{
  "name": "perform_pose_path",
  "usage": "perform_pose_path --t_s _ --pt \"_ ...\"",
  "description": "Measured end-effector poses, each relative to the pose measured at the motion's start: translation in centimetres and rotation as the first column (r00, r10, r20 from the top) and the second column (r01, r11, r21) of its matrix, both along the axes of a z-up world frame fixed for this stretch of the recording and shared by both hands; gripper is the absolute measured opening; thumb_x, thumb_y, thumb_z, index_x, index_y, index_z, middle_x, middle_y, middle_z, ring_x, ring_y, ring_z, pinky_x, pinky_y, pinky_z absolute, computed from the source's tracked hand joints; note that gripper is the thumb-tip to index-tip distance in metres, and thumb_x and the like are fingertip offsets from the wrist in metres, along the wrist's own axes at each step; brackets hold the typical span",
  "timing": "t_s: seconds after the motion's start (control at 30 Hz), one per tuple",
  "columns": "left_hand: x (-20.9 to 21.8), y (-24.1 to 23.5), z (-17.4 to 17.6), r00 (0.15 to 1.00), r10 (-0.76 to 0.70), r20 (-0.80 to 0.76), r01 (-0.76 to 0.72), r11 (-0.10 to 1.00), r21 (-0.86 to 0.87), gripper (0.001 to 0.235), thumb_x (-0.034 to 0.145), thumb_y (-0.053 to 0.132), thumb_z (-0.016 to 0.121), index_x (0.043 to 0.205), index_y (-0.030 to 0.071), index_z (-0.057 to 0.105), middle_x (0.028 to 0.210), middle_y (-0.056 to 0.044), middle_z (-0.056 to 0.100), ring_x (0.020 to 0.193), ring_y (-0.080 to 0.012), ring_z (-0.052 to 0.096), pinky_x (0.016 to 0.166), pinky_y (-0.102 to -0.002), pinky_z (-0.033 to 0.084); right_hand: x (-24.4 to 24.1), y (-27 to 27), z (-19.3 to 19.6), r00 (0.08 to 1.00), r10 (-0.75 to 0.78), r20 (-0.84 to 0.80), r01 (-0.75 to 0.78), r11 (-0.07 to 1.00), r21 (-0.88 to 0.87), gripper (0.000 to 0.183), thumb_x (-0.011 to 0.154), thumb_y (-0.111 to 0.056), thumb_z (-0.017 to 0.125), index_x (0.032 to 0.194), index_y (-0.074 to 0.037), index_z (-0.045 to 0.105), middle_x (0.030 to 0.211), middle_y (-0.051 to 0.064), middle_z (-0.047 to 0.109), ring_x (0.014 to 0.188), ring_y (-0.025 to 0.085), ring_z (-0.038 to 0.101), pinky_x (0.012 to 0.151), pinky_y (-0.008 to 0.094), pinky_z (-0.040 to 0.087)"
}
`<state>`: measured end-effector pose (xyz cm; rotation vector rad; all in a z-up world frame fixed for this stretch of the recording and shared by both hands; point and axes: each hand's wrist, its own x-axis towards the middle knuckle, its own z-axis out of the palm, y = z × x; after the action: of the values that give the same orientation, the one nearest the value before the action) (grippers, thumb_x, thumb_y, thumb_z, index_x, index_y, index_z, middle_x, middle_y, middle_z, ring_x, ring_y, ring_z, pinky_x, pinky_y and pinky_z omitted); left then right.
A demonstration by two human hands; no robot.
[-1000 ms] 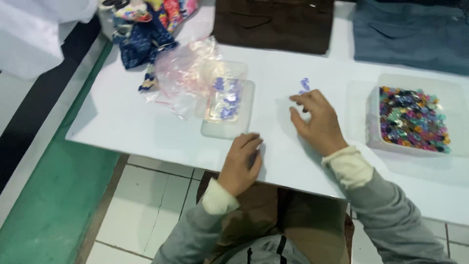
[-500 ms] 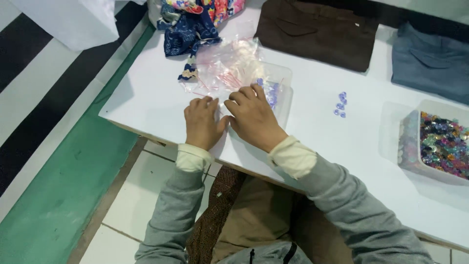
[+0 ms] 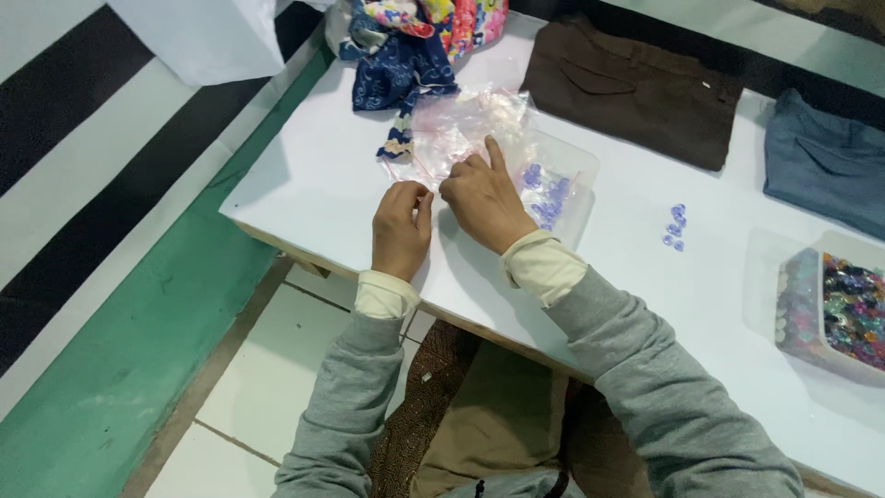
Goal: The person sorts small, colorful beads from a plastic container and places them into small, clear plastic bags. They seal the bags and place them into a larger container on the table.
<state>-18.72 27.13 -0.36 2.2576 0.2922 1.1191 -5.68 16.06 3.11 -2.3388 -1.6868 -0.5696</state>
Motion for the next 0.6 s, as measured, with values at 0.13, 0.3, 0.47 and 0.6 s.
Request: perform_pose_path --t_s 0.13,0.3,0.47,0.6 --pt "-1.6 0.9 2.2 0.996 -0.094 0.008 0.094 0.989 -0.115 0.017 0.099 0.01 0.065 0.116 0.006 0.065 0.1 -0.013 0.066 0.087 -0.0325 0.065 0.079 -0.043 0.052 -0.9 0.2 2.3 0.997 0.005 -0.076 -0.003 1.0 0.031 0.009 0.093 -0.021 0.073 0.086 -0.019 0.079 0.083 0.004 0.074 0.095 0.024 0.069 0.119 0.06 0.028" --pt "-2.6 0.7 4.7 0.976 -0.21 0.064 0.219 0.9 -0.378 0.011 0.101 0.017 0.067 0.102 0.01 0.075 0.084 -0.008 0.073 0.07 -0.0189 0.067 0.062 -0.029 0.051 -0.3 -0.7 3.6 0.988 0.103 -0.118 -0.086 0.985 0.148 0.015 0.101 -0.024 0.067 0.087 -0.02 0.063 0.071 -0.002 0.061 0.078 0.021 0.067 0.108 0.053 0.044" --pt "-1.0 -1.4 6.4 0.956 -0.258 0.141 0.294 0.842 -0.452 0.008 0.098 0.014 0.073 0.096 0.008 0.077 0.075 -0.005 0.073 0.063 -0.0101 0.063 0.056 -0.023 0.05 0.1 -4.6 7.7 0.918 0.183 -0.351 -0.09 0.96 0.265 0.014 0.101 -0.019 0.065 0.088 -0.015 0.064 0.067 0.001 0.06 0.07 0.026 0.066 0.083 0.044 0.054" --pt "1.1 -5.8 10.1 0.914 -0.313 0.258 0.402 0.783 -0.476 0.009 0.097 0.011 0.074 0.09 0.005 0.075 0.071 -0.007 0.072 0.065 -0.0098 0.063 0.057 -0.025 0.053 1.1 -9.9 11.4 0.83 0.247 -0.501 0.002 0.896 0.444 0.014 0.101 -0.017 0.07 0.089 -0.011 0.071 0.07 0.006 0.067 0.071 0.025 0.068 0.077 0.039 0.055"
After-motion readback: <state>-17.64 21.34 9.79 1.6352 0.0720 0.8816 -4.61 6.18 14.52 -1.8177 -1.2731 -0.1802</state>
